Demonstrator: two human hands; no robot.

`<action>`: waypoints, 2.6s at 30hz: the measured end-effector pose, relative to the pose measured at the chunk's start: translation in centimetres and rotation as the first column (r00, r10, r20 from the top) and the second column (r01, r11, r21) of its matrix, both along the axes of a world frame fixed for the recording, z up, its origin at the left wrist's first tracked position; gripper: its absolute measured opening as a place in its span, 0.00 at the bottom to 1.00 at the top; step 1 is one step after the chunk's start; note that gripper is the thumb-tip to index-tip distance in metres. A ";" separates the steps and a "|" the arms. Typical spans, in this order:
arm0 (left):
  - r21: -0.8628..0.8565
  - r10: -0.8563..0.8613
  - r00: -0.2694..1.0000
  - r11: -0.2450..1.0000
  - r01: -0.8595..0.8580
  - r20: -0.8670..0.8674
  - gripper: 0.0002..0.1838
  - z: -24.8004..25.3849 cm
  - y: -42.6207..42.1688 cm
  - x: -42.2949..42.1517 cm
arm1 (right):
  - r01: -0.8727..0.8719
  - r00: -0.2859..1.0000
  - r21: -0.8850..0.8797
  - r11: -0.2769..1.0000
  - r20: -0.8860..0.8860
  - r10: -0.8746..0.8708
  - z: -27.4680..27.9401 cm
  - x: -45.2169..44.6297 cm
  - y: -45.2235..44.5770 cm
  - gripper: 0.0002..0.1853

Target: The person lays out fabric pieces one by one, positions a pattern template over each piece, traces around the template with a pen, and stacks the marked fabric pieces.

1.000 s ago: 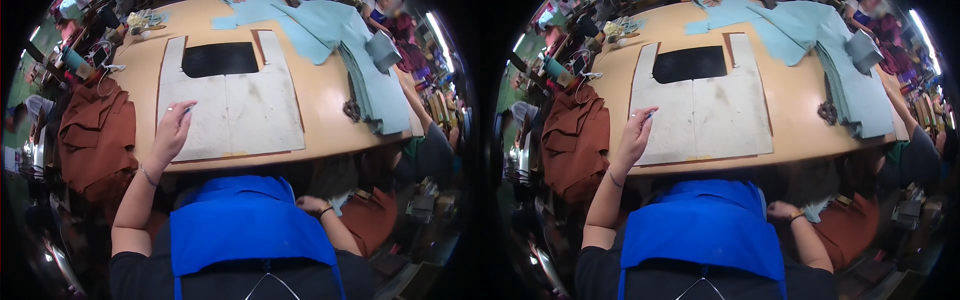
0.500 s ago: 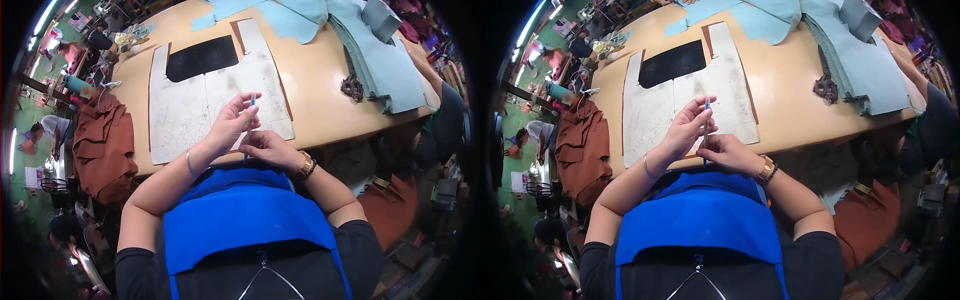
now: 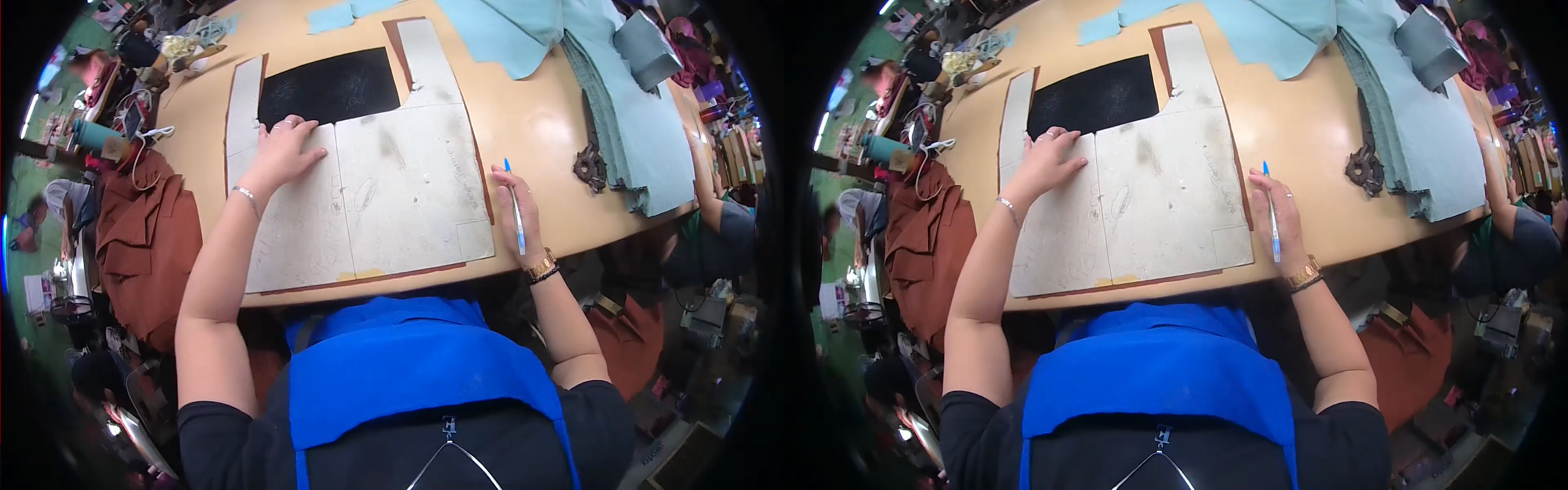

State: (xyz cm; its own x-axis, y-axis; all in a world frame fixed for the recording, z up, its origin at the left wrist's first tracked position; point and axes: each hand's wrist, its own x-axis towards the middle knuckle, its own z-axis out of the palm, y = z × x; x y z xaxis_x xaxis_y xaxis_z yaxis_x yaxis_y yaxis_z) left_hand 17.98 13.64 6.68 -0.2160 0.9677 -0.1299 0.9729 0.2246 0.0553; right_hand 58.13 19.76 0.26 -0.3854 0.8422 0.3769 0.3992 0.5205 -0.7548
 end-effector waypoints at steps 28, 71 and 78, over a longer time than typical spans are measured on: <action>0.440 0.282 0.899 0.797 -0.413 0.334 0.21 -6.6 -21.6 -10.8 | -0.032 0.959 0.154 0.987 0.284 -0.013 0.9 -0.7 -1.1 0.18; 0.103 0.078 0.980 0.990 -0.098 0.185 0.37 -0.9 -7.6 -2.9 | -0.201 0.962 -0.179 0.963 -0.220 0.160 -0.3 -26.0 4.1 0.04; 0.092 0.155 0.971 0.980 -0.174 0.182 0.53 -1.6 -7.5 -4.2 | -0.393 0.871 -0.289 0.873 -0.420 0.253 1.5 -33.3 2.4 0.06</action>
State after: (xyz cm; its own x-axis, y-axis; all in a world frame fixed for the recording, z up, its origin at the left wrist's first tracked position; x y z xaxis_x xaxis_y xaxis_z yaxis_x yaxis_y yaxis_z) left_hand 13.77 6.18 5.12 -0.3565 0.9311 -0.0776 0.8965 0.3643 0.2520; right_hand 24.78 22.21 1.77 -0.5563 0.7947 0.2430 -0.0782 0.2410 -0.9674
